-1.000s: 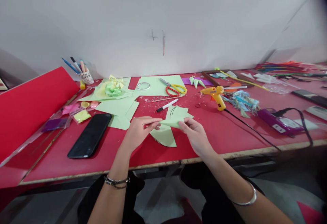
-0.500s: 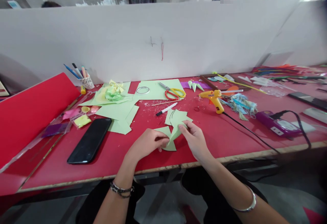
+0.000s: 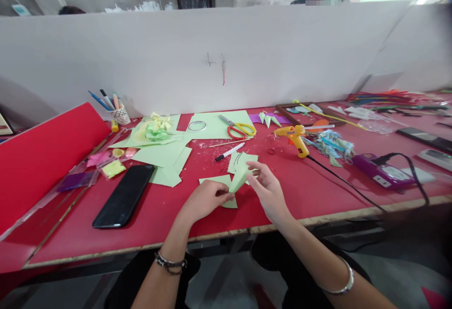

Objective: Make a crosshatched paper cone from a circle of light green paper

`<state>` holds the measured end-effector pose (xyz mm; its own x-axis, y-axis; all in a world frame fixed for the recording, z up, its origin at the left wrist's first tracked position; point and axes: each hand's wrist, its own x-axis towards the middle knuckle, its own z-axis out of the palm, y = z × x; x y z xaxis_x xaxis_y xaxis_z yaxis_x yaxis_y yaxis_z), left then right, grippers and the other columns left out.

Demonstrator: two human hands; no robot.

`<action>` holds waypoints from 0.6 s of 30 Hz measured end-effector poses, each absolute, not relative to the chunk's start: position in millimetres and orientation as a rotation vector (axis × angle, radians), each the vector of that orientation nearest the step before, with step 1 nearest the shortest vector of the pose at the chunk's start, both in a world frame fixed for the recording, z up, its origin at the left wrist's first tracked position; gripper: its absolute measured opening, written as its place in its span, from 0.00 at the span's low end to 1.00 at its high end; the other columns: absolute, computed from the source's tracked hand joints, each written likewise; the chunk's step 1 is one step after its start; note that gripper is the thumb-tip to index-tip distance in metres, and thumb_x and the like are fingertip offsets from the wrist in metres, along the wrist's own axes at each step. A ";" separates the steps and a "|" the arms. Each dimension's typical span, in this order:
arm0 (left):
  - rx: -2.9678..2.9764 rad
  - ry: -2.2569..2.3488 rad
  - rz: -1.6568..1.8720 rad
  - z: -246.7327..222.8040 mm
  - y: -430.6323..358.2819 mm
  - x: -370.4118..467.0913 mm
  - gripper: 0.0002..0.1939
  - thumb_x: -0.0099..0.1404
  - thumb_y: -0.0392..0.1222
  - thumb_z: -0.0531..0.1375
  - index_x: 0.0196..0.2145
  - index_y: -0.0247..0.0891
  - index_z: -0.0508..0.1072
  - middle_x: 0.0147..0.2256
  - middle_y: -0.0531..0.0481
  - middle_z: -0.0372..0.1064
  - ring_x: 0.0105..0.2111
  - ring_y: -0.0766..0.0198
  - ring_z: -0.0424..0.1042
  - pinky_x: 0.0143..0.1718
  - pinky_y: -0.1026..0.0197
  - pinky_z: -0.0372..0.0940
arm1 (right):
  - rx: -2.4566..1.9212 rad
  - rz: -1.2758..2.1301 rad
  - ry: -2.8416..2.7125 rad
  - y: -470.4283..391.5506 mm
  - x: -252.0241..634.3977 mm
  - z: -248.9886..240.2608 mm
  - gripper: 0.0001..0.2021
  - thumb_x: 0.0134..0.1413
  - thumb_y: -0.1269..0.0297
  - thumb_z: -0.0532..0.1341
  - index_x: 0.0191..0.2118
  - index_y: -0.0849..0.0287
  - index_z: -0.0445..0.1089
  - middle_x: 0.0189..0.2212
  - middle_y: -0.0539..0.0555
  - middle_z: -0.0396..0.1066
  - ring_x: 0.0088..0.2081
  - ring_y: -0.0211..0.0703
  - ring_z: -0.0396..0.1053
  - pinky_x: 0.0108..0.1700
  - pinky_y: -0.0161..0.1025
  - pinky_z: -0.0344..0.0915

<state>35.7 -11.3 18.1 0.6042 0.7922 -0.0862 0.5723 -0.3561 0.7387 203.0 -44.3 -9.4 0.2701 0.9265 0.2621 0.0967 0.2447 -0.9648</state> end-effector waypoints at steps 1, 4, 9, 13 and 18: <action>2.057 1.088 0.399 18.8 -10.5 34.5 0.17 0.58 0.50 0.53 0.19 0.35 0.65 0.18 0.57 0.58 0.20 0.69 0.57 0.22 0.67 0.49 | -1.160 0.800 -1.123 -44.3 202.8 -8.8 0.16 0.48 0.60 0.57 0.45 0.54 0.63 0.40 0.53 0.63 0.36 0.38 0.62 0.37 0.36 0.63; 1.984 1.099 0.503 21.5 -8.4 31.1 0.18 0.58 0.52 0.52 0.20 0.35 0.67 0.18 0.56 0.60 0.21 0.68 0.59 0.23 0.67 0.52 | -1.138 0.843 -1.050 -44.0 202.0 -7.5 0.19 0.48 0.60 0.58 0.48 0.53 0.61 0.41 0.53 0.62 0.35 0.37 0.63 0.37 0.37 0.64; 1.855 0.988 0.629 25.3 -8.9 29.5 0.17 0.58 0.51 0.53 0.23 0.34 0.68 0.17 0.57 0.58 0.20 0.70 0.58 0.23 0.68 0.53 | -1.107 0.882 -1.113 -44.3 200.5 -7.3 0.18 0.48 0.60 0.58 0.47 0.52 0.61 0.40 0.53 0.61 0.35 0.37 0.62 0.37 0.36 0.64; 1.852 0.925 0.762 25.1 -9.7 30.5 0.16 0.56 0.49 0.56 0.18 0.35 0.64 0.16 0.58 0.56 0.19 0.72 0.57 0.20 0.69 0.53 | -0.987 0.900 -1.166 -45.4 199.3 -8.0 0.19 0.49 0.62 0.57 0.49 0.49 0.59 0.39 0.51 0.60 0.32 0.35 0.61 0.36 0.36 0.63; 2.039 1.016 0.838 21.0 -7.7 31.9 0.17 0.56 0.50 0.57 0.17 0.35 0.62 0.17 0.57 0.58 0.20 0.71 0.57 0.21 0.69 0.52 | -0.842 0.915 -1.221 -48.5 195.5 -10.0 0.29 0.49 0.64 0.58 0.55 0.43 0.47 0.42 0.51 0.58 0.32 0.35 0.64 0.38 0.38 0.64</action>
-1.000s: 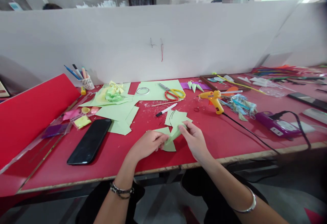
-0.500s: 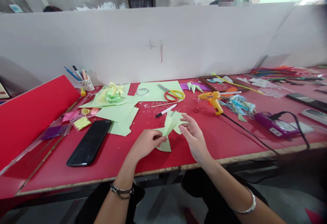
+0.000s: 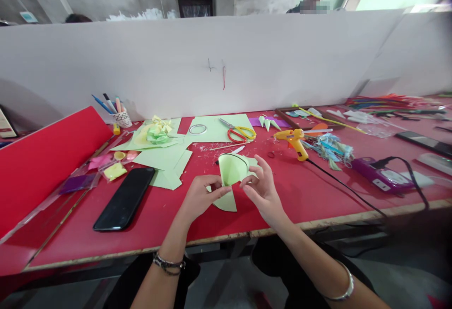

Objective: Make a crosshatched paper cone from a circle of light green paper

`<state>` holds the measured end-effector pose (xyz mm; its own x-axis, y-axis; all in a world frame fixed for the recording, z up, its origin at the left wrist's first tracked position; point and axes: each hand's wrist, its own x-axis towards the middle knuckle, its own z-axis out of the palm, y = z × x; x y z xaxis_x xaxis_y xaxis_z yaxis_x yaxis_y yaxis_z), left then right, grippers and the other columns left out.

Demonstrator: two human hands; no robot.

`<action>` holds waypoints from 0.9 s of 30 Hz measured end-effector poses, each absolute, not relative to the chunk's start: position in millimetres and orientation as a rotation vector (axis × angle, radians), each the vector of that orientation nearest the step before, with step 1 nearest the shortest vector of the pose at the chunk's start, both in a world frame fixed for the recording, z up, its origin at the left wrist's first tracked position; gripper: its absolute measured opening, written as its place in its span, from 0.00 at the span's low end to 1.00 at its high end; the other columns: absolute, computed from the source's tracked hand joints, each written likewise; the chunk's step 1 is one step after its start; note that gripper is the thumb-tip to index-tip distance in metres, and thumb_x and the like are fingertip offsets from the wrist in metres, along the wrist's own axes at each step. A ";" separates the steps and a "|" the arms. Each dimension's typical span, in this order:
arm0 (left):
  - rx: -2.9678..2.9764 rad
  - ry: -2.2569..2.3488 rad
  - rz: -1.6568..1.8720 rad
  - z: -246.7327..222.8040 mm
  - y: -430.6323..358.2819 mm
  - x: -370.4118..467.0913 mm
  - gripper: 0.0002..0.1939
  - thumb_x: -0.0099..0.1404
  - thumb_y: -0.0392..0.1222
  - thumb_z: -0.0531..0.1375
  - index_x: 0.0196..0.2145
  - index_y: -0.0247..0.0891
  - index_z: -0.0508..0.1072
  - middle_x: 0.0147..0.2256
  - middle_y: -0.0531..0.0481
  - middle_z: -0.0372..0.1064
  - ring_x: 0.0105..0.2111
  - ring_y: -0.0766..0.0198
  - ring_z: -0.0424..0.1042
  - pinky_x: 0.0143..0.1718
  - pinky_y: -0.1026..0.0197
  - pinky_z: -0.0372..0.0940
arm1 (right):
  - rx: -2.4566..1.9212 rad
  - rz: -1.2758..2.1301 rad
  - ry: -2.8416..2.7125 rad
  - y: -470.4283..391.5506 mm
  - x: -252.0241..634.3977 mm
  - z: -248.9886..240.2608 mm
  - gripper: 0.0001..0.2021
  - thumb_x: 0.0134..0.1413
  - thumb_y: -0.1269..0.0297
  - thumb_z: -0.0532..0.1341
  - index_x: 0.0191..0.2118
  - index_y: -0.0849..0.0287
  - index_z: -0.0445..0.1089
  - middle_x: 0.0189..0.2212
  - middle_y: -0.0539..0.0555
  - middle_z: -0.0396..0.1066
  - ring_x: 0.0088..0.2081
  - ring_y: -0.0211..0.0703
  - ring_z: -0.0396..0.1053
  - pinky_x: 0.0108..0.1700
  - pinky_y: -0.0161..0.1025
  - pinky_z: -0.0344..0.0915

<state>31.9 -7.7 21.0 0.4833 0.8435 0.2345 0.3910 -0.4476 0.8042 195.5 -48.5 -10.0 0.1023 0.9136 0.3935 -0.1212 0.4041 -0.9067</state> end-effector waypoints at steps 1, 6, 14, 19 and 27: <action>2.091 1.013 0.803 20.0 -7.3 32.5 0.17 0.56 0.50 0.57 0.17 0.35 0.63 0.17 0.57 0.58 0.20 0.71 0.57 0.22 0.68 0.51 | -0.839 0.921 -1.228 -49.2 194.5 -10.5 0.30 0.48 0.64 0.58 0.56 0.43 0.45 0.44 0.52 0.58 0.34 0.36 0.64 0.39 0.39 0.64; 2.240 1.024 0.588 16.8 -7.1 34.9 0.17 0.58 0.49 0.55 0.18 0.35 0.63 0.17 0.58 0.56 0.20 0.71 0.55 0.21 0.68 0.49 | -0.925 0.875 -1.317 -52.2 193.1 -10.1 0.23 0.49 0.64 0.58 0.52 0.50 0.53 0.48 0.54 0.59 0.43 0.42 0.63 0.42 0.39 0.63; 2.107 0.980 0.510 23.5 -11.0 33.4 0.20 0.59 0.53 0.51 0.20 0.35 0.65 0.19 0.56 0.63 0.21 0.69 0.62 0.24 0.67 0.54 | -1.184 0.903 -1.202 -49.2 199.0 -6.8 0.12 0.49 0.64 0.55 0.42 0.55 0.59 0.29 0.48 0.61 0.23 0.35 0.57 0.25 0.34 0.58; 2.072 0.986 0.487 25.4 -12.5 33.0 0.21 0.62 0.50 0.47 0.20 0.35 0.67 0.21 0.53 0.67 0.24 0.67 0.65 0.28 0.66 0.57 | -1.184 0.921 -1.116 -45.6 199.9 -9.5 0.13 0.48 0.64 0.55 0.42 0.55 0.60 0.35 0.50 0.62 0.27 0.35 0.60 0.28 0.33 0.60; 2.230 1.056 0.525 30.0 -15.8 27.7 0.16 0.60 0.48 0.52 0.43 0.41 0.68 0.44 0.47 0.66 0.41 0.62 0.66 0.39 0.62 0.61 | -1.055 0.976 -0.742 -42.0 203.8 -14.0 0.18 0.45 0.62 0.59 0.45 0.54 0.60 0.42 0.53 0.64 0.37 0.40 0.65 0.34 0.37 0.64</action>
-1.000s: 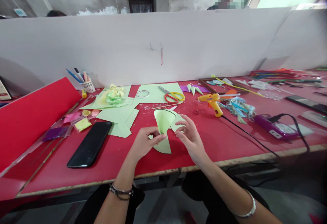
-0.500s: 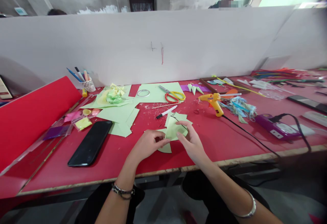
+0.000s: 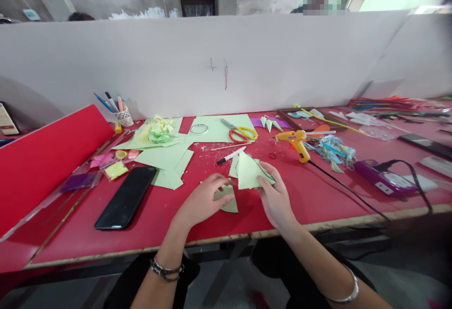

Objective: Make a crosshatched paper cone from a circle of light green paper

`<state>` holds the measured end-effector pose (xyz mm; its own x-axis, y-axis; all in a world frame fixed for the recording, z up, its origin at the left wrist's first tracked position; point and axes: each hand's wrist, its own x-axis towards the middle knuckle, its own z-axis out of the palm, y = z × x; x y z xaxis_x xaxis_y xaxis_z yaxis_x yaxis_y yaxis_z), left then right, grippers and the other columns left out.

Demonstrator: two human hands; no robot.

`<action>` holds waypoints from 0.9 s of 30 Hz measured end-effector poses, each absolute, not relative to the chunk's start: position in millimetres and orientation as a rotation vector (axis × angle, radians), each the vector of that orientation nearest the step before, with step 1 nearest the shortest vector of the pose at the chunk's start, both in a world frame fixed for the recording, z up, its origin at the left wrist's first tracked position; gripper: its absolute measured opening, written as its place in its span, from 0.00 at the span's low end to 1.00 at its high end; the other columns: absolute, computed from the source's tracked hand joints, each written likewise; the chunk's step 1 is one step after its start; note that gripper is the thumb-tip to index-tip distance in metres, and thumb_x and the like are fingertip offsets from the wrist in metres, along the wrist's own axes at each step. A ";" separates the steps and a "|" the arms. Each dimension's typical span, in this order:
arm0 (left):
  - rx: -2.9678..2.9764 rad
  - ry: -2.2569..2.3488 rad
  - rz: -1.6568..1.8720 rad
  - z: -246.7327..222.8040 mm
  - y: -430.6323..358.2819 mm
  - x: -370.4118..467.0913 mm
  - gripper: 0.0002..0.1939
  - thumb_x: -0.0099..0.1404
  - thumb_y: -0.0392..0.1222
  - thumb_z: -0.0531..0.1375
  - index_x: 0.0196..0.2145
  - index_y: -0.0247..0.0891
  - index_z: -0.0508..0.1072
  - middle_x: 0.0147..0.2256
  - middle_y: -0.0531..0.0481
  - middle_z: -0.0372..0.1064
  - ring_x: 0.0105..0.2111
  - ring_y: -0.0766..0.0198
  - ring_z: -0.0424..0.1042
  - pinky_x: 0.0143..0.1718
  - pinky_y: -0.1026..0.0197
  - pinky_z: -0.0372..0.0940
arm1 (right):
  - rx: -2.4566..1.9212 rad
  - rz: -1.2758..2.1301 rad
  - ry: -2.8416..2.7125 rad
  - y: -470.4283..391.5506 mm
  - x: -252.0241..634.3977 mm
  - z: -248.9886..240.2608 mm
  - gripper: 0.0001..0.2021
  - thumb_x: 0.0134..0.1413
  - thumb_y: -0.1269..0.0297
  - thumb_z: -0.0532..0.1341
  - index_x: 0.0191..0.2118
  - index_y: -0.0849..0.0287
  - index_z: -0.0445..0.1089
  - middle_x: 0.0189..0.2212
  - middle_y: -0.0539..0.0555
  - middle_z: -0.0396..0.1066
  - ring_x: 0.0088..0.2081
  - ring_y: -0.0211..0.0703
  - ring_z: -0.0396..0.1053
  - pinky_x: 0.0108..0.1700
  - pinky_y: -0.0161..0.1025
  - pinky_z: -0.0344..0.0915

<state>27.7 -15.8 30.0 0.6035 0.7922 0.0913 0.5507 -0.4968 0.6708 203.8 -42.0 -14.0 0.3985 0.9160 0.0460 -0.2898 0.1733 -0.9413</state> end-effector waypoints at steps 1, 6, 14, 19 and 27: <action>2.274 1.090 0.513 31.3 -17.8 26.1 0.18 0.60 0.48 0.52 0.47 0.43 0.65 0.48 0.47 0.63 0.44 0.60 0.65 0.42 0.61 0.61 | -1.027 0.994 -0.674 -41.6 204.6 -14.2 0.19 0.44 0.62 0.59 0.45 0.53 0.61 0.43 0.53 0.64 0.37 0.39 0.65 0.33 0.36 0.65; 2.498 1.210 0.214 32.5 -36.6 24.2 0.22 0.58 0.44 0.56 0.51 0.43 0.62 0.52 0.45 0.60 0.49 0.55 0.62 0.48 0.53 0.59 | -0.991 1.064 -0.553 -41.2 204.8 -11.2 0.20 0.41 0.64 0.62 0.45 0.52 0.63 0.44 0.51 0.65 0.35 0.36 0.66 0.32 0.33 0.65; 2.598 1.399 0.146 12.2 -46.0 15.8 0.26 0.61 0.50 0.51 0.56 0.42 0.56 0.58 0.46 0.52 0.57 0.55 0.52 0.55 0.46 0.50 | -1.136 1.070 -0.708 -44.3 205.4 -13.7 0.22 0.44 0.59 0.61 0.48 0.52 0.60 0.42 0.53 0.67 0.36 0.42 0.68 0.35 0.39 0.67; 2.565 1.648 0.221 4.1 -26.2 -5.3 0.24 0.63 0.49 0.47 0.56 0.40 0.56 0.57 0.45 0.54 0.57 0.53 0.51 0.56 0.40 0.43 | -1.339 0.939 -1.118 -46.1 203.5 -16.4 0.16 0.46 0.60 0.59 0.44 0.53 0.63 0.43 0.54 0.66 0.47 0.48 0.64 0.40 0.41 0.65; 2.621 1.290 0.809 27.2 -28.6 2.1 0.21 0.65 0.43 0.44 0.55 0.39 0.55 0.53 0.42 0.57 0.54 0.58 0.55 0.51 0.55 0.55 | -1.430 0.904 -1.669 -45.2 205.9 -3.5 0.20 0.46 0.66 0.57 0.48 0.51 0.58 0.43 0.53 0.67 0.47 0.49 0.64 0.45 0.45 0.62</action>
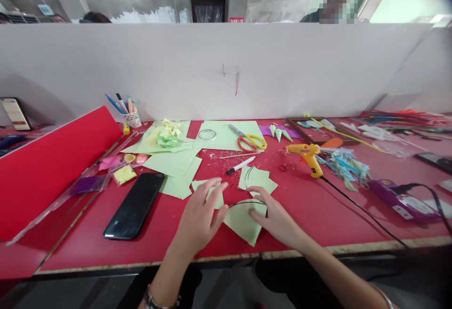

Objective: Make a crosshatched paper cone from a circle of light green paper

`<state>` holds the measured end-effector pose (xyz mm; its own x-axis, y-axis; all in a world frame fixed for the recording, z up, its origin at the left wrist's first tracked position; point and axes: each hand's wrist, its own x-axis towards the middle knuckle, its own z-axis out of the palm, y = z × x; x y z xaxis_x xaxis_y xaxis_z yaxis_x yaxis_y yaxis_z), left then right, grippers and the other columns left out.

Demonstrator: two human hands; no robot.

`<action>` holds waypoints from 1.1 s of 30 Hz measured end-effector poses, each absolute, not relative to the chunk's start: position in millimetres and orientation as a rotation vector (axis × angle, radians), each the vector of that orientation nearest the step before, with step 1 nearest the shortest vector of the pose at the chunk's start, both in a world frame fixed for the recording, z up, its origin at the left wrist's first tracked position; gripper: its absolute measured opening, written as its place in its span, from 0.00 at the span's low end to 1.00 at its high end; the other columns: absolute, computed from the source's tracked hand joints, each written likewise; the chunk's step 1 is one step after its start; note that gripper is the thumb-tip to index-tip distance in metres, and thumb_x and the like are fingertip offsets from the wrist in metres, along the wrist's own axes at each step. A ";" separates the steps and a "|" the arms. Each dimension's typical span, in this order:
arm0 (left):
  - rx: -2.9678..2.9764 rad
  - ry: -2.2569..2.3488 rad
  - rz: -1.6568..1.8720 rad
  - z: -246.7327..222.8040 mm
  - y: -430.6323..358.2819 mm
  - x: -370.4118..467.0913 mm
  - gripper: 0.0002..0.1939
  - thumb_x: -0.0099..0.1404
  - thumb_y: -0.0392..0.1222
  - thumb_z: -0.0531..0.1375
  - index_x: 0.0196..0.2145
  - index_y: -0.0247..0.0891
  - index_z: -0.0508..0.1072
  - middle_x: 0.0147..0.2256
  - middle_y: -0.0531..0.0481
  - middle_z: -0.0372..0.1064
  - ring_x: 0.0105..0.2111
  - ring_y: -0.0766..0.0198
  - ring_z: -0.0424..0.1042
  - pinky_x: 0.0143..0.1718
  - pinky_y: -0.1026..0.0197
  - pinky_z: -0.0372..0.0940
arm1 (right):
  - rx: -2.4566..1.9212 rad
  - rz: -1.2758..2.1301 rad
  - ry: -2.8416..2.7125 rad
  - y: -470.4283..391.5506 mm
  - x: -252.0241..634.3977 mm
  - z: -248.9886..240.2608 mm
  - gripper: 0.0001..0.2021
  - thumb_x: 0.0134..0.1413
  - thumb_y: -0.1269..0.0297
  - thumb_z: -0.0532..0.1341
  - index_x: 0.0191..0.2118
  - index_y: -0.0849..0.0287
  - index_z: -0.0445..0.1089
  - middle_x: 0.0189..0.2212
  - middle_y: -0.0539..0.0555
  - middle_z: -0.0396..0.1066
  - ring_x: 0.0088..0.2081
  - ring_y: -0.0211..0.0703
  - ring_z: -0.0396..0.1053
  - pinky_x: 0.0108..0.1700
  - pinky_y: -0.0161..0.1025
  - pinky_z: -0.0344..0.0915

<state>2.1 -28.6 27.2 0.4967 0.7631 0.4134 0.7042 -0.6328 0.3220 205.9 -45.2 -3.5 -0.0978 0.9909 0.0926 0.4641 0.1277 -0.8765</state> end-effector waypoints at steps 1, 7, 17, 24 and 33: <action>2.643 1.197 0.827 28.4 -33.7 7.8 0.20 0.65 0.43 0.44 0.53 0.38 0.57 0.51 0.41 0.59 0.52 0.58 0.57 0.50 0.56 0.56 | -1.467 0.869 -1.711 -42.8 210.1 -2.9 0.20 0.46 0.65 0.57 0.48 0.51 0.58 0.40 0.53 0.68 0.44 0.49 0.66 0.43 0.45 0.63; 2.747 0.961 0.424 2.6 -66.5 48.3 0.31 0.60 0.59 0.45 0.55 0.37 0.58 0.53 0.42 0.59 0.52 0.52 0.57 0.52 0.49 0.52 | -1.822 0.347 -1.882 -1.2 237.2 9.1 0.20 0.48 0.53 0.55 0.46 0.56 0.60 0.28 0.51 0.67 0.28 0.44 0.67 0.29 0.40 0.62; 2.678 0.967 0.350 -4.7 -55.7 51.2 0.27 0.61 0.57 0.45 0.53 0.43 0.59 0.57 0.47 0.53 0.57 0.57 0.51 0.56 0.50 0.48 | -1.740 0.035 -2.408 79.4 215.5 15.1 0.12 0.52 0.76 0.50 0.38 0.60 0.68 0.41 0.61 0.67 0.34 0.46 0.68 0.30 0.36 0.60; 2.629 1.224 0.424 -1.3 -56.0 57.0 0.21 0.55 0.53 0.56 0.42 0.37 0.64 0.44 0.45 0.64 0.46 0.55 0.62 0.48 0.51 0.57 | -1.815 -0.156 -2.283 60.9 225.7 42.4 0.14 0.52 0.74 0.49 0.43 0.58 0.64 0.41 0.60 0.65 0.34 0.47 0.67 0.28 0.37 0.58; 2.442 1.455 0.597 4.2 -45.4 61.8 0.10 0.62 0.37 0.47 0.34 0.37 0.67 0.35 0.44 0.68 0.39 0.55 0.66 0.40 0.50 0.60 | -1.410 0.029 -1.900 -9.0 265.0 60.9 0.11 0.54 0.64 0.50 0.38 0.55 0.68 0.33 0.55 0.68 0.36 0.46 0.67 0.37 0.40 0.61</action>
